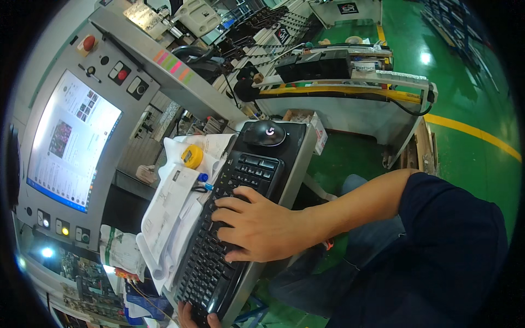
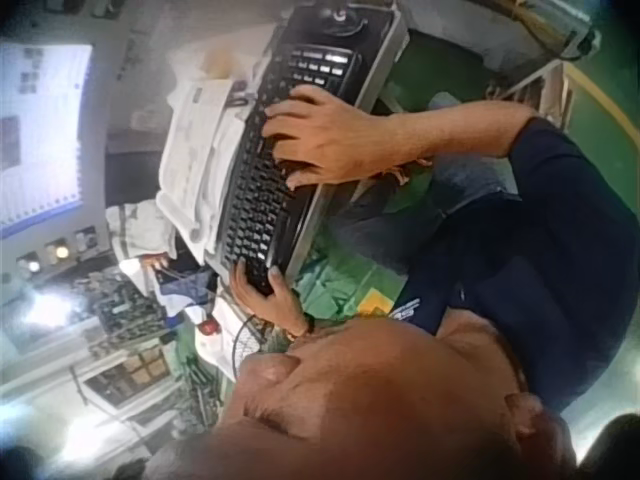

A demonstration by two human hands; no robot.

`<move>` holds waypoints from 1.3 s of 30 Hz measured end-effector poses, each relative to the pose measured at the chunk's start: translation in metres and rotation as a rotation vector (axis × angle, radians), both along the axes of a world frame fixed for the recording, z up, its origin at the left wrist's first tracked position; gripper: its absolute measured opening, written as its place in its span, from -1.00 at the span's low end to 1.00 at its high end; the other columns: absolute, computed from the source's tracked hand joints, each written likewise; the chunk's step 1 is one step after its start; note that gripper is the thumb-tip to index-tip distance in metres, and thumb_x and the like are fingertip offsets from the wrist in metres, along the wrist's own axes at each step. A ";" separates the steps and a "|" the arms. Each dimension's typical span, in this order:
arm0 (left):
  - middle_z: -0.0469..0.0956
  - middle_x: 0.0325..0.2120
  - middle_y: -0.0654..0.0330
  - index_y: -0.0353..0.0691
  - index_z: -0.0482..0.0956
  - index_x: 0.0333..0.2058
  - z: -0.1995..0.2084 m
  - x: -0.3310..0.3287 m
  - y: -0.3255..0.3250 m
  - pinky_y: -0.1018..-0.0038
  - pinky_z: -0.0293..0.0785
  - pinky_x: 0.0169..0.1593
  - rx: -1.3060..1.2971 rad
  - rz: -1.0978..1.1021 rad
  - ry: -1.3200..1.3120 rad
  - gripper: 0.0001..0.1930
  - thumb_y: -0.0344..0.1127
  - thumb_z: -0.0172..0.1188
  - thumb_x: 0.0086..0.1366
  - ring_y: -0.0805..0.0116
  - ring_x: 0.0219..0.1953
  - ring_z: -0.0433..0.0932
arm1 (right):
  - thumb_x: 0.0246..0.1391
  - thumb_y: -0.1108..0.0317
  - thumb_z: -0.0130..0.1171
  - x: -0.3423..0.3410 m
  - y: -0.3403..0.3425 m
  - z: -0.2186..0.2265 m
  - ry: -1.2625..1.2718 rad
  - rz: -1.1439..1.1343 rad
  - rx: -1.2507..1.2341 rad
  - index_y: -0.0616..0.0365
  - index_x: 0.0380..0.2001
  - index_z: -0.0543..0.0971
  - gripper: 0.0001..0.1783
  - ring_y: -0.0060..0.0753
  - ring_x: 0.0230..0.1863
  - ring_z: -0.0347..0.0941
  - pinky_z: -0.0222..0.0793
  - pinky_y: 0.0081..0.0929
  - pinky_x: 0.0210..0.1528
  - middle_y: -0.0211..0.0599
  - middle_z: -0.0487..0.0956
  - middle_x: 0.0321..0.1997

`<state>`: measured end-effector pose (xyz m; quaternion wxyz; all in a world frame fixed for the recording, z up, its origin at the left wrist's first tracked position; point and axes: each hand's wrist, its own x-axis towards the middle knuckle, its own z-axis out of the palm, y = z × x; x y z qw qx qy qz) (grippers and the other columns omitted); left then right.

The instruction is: The recorder is operating an industrial machine using a control panel with a screen, keyboard, and mouse.

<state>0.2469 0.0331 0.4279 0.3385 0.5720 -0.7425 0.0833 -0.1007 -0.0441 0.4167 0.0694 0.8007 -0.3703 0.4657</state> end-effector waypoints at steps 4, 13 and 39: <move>0.58 0.37 -0.18 -0.30 0.65 0.31 0.000 -0.002 0.003 -0.22 0.21 0.57 -0.026 0.008 0.002 -0.31 0.12 0.45 0.43 -0.33 0.46 0.43 | 0.41 -0.12 0.37 -0.020 0.003 0.005 -0.034 -0.023 -0.025 0.00 0.03 0.67 -0.56 0.00 0.50 0.42 0.15 0.20 0.55 -0.14 0.58 0.32; 0.52 0.37 -0.38 -0.42 0.63 0.19 -0.011 -0.035 0.014 -0.19 0.38 0.48 -0.399 -0.119 -0.001 -0.55 -0.15 0.36 0.58 -0.34 0.38 0.52 | 0.41 -0.07 0.37 -0.122 -0.046 0.015 -0.092 -0.362 -0.062 0.02 0.17 0.66 -0.52 0.03 0.40 0.50 0.27 0.06 0.49 -0.11 0.60 0.28; 0.85 0.02 0.03 -0.27 0.83 0.01 -0.107 -0.280 -0.045 0.26 0.77 0.07 0.438 -1.048 0.365 -0.74 -0.42 0.55 0.38 0.06 0.00 0.85 | 0.46 0.05 0.29 -0.164 -0.078 0.009 -0.070 -0.081 0.386 0.21 0.40 0.52 -0.38 0.28 0.42 0.49 0.40 0.05 0.52 0.12 0.50 0.41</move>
